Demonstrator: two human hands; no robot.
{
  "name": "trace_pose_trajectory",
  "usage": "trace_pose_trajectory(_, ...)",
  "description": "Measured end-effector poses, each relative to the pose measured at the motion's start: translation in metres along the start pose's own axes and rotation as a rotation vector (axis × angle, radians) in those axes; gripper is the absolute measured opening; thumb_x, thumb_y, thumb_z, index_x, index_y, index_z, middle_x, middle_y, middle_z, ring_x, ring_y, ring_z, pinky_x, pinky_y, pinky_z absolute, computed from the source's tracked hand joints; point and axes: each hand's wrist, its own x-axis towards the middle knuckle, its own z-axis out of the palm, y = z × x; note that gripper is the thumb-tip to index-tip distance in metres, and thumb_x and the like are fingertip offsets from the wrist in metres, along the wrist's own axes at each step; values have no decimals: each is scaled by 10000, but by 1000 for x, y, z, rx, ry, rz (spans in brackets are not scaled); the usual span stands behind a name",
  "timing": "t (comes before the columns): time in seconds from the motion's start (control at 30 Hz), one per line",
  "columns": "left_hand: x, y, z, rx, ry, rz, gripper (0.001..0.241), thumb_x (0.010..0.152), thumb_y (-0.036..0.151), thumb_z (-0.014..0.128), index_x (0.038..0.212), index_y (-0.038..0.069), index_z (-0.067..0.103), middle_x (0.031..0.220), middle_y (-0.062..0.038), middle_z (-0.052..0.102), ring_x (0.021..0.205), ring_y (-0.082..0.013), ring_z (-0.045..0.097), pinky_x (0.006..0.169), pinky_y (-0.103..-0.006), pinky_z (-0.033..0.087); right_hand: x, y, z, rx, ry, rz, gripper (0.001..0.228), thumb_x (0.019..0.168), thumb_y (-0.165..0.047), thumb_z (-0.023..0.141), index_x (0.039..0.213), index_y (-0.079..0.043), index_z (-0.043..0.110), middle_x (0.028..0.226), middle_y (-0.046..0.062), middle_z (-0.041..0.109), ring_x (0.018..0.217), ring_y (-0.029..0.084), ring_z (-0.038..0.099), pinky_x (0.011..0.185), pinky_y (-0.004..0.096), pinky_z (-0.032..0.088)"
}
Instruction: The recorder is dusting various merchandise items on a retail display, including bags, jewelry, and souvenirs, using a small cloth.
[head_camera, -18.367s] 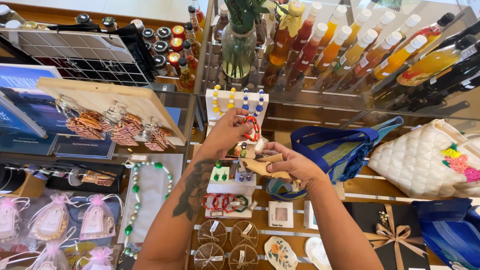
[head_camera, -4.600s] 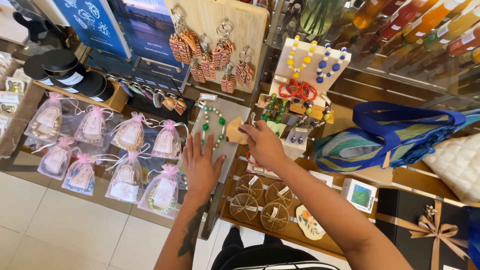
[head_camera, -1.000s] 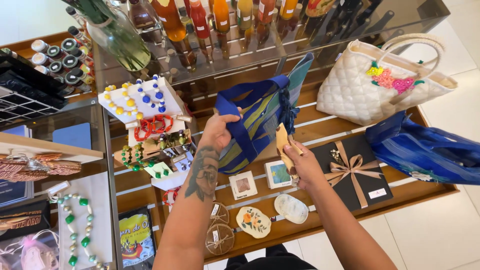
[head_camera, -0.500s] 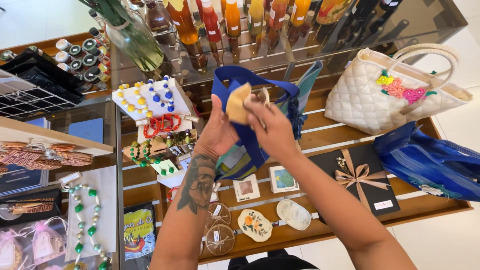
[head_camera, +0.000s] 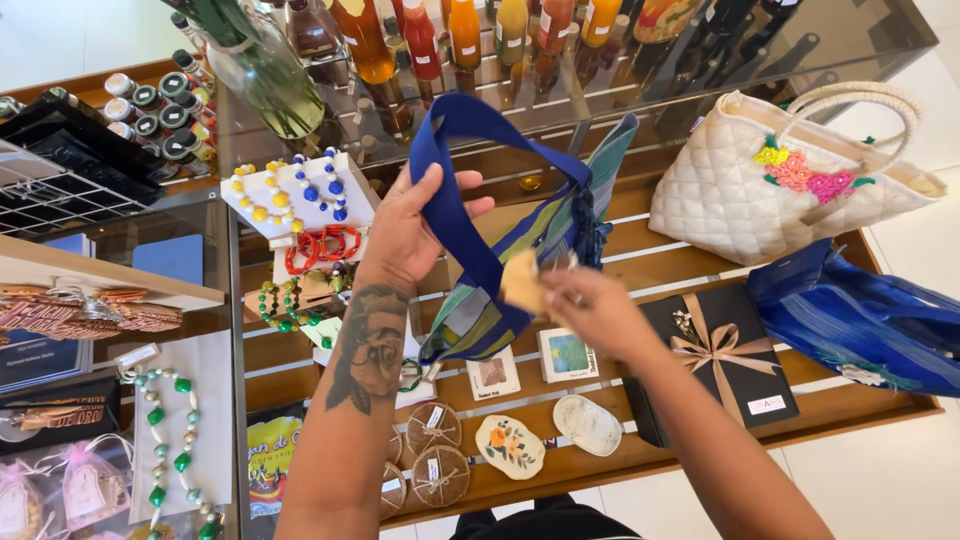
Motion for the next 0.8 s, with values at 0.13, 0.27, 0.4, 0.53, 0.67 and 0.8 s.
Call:
trace_pose_trajectory(0.13, -3, 3, 36, 222, 21, -23, 588, 946, 34, 513, 1486, 200, 351, 1238, -152, 666, 922, -345, 700, 800, -474, 599, 19, -66, -34, 257, 182, 107, 316, 970, -213, 704, 1274, -129, 714, 1102, 118, 720, 911, 225, 677, 761, 332, 543)
trace_pose_trajectory(0.27, 2, -18, 25, 481, -167, 167, 666, 967, -118, 573, 1582, 76, 407, 1369, -103, 630, 1170, -182, 670, 1016, -345, 568, 49, -102, -45, 93, 319, -303, 292, 1011, -177, 712, 1291, -91, 708, 1144, 123, 698, 991, 209, 683, 839, 326, 553)
trace_pose_trajectory(0.4, -19, 0, 44, 547, -123, -121, 576, 1099, -13, 518, 1635, 140, 373, 1218, -175, 671, 801, -279, 655, 720, -389, 594, 76, -106, -55, 17, 461, -386, 263, 1042, -159, 700, 1299, -108, 712, 1134, 99, 713, 993, 201, 697, 849, 308, 575)
trace_pose_trajectory(0.53, -16, -13, 19, 380, -173, -26, 569, 990, -123, 558, 1536, -25, 432, 1341, -90, 646, 1098, -171, 736, 977, -288, 606, 73, -124, -51, -1, 418, -381, 257, 1027, -167, 726, 1280, -118, 719, 1063, 100, 694, 955, 199, 689, 829, 315, 570)
trace_pose_trajectory(0.67, -25, 7, 43, 485, -160, -24, 675, 889, -85, 577, 1513, 72, 372, 1215, -94, 663, 852, -166, 744, 743, -281, 620, 83, -117, -47, -42, 413, -431, 266, 1033, -169, 732, 1294, -124, 714, 1124, 104, 698, 986, 186, 705, 837, 321, 585)
trace_pose_trajectory(0.8, -21, -10, 21, 533, -80, -61, 384, 1048, 28, 663, 1414, -53, 581, 1091, -91, 679, 754, -143, 650, 656, -295, 560, 76, -130, -42, -41, 399, -408, 301, 1017, -173, 728, 1311, -109, 709, 1075, 114, 683, 940, 196, 700, 805, 327, 584)
